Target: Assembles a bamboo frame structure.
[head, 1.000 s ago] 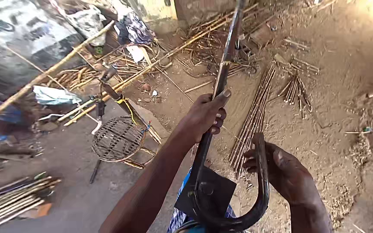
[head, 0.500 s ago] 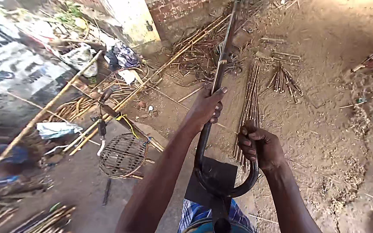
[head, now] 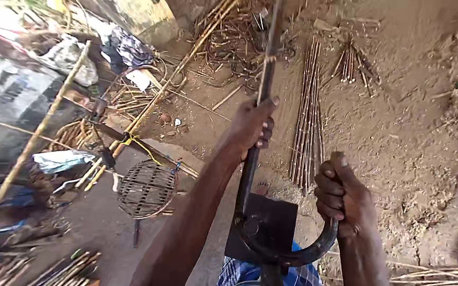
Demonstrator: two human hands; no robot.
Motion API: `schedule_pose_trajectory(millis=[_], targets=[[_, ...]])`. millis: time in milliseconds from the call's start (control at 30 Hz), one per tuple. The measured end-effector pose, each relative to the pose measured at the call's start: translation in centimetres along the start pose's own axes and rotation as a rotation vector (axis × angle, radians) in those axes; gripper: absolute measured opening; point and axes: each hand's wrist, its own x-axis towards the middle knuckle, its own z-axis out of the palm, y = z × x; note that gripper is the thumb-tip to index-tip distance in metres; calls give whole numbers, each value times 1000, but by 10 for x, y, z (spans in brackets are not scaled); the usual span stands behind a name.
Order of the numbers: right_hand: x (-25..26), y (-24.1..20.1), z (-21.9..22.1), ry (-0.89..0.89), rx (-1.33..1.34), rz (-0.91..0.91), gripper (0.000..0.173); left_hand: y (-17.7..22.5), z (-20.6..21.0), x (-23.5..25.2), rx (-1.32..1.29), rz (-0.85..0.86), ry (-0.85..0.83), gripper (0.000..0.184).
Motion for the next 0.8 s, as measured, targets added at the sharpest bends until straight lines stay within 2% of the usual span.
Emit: schedule_pose_trajectory(millis=[67,100,167,200,300,433,500,567,633,700,767,800], targets=[[11,-8,4,-16,-120,71,52,6,1,3,-35,-19,-20,22],[11,-14,0,-40,-192,81,62,8,1,4,-51,-28,-28,22],[6,-29,-12,-104,-303,28,86,19,-1,6,-61,-37,-35,24],[2,-37,-15,-130,-358,-15,89,27,0,5,-53,-33,-36,24],[-15,-52,-8,-201,-504,-106,84,58,5,-3,7,-6,-41,21],[-34,-49,17,-207,-607,-193,56,98,23,-19,59,90,-170,22],[-40,-44,31,-202,-567,-317,52,113,25,-29,44,178,-284,29],[-45,-41,46,-258,-477,-415,49,121,13,-56,55,265,-391,48],[-50,-39,58,-292,-377,-443,47,113,5,-110,50,344,-402,68],[-50,-42,67,-333,-298,-444,46,85,5,-165,-137,432,-438,76],[-47,-47,76,-346,-302,-390,45,54,16,-200,-381,522,-574,68],[-47,-50,79,-322,-371,-344,45,42,30,-213,-478,591,-547,58]])
